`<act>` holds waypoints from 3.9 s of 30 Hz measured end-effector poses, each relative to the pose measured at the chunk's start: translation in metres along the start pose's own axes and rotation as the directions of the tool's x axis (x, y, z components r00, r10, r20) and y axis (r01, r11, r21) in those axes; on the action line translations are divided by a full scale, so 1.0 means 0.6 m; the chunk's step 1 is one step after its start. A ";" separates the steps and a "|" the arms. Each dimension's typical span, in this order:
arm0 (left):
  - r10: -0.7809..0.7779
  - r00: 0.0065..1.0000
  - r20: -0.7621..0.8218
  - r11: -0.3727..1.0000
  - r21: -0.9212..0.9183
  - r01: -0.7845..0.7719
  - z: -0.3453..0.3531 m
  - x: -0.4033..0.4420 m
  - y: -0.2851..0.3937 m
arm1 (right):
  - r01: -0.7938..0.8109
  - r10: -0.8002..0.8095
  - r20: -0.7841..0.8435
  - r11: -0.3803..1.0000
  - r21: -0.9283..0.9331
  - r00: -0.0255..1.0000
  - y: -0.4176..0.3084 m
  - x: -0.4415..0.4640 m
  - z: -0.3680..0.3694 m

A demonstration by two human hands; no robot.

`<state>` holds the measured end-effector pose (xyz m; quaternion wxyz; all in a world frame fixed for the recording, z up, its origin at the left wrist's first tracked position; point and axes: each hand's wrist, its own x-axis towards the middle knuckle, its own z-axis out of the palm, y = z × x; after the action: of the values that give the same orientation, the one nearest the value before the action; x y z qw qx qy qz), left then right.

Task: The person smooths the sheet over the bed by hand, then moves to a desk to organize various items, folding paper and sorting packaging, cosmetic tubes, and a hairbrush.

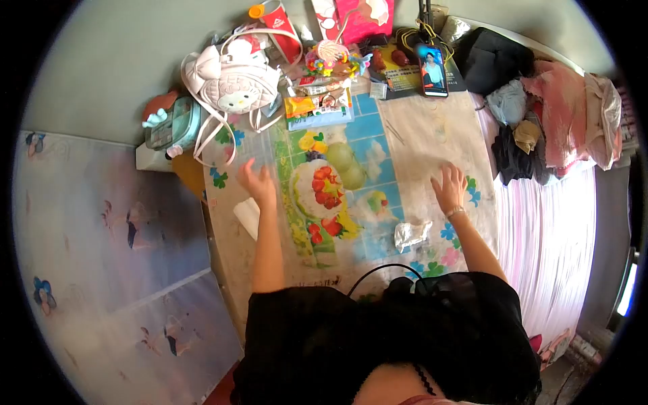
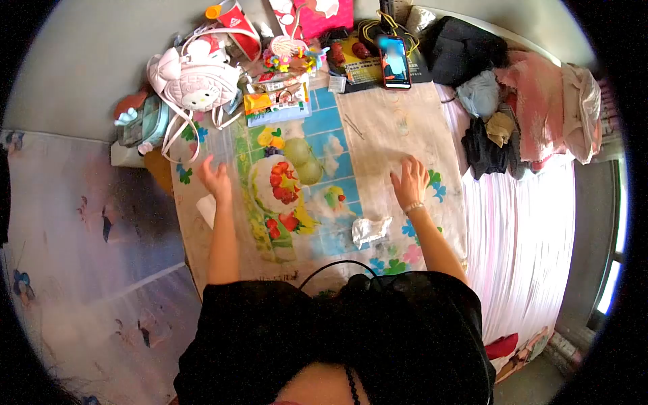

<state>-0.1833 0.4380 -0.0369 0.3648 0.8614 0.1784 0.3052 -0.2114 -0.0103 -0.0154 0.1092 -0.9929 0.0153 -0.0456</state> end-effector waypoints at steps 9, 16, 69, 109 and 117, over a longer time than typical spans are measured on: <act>0.080 0.990 0.119 0.866 0.484 -0.128 -0.125 -0.280 0.029 | 0.085 -0.096 0.200 0.994 0.065 0.975 -0.149 0.203 0.072; -0.110 0.971 0.212 0.818 0.575 -0.032 -0.129 -0.279 0.060 | 0.234 -0.135 0.454 0.957 -0.170 0.881 -0.190 0.250 0.036; -0.235 0.964 0.122 0.904 -0.336 0.263 -0.108 0.093 -0.047 | 0.246 -0.373 0.161 0.823 0.512 0.914 -0.071 -0.149 -0.035; 0.201 0.963 0.178 0.871 0.419 -0.259 -0.015 0.195 0.005 | 0.259 -0.291 0.110 0.936 0.239 0.950 -0.067 -0.157 0.020; 0.228 0.893 0.388 0.803 0.444 -0.398 -0.008 0.067 0.030 | 0.133 -0.237 0.200 0.893 0.430 0.951 -0.055 -0.153 -0.011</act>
<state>-0.1546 0.4499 -0.0050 0.0900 0.9817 0.0457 0.1614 -0.3030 0.0244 -0.0097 0.3119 -0.9422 -0.1036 0.0658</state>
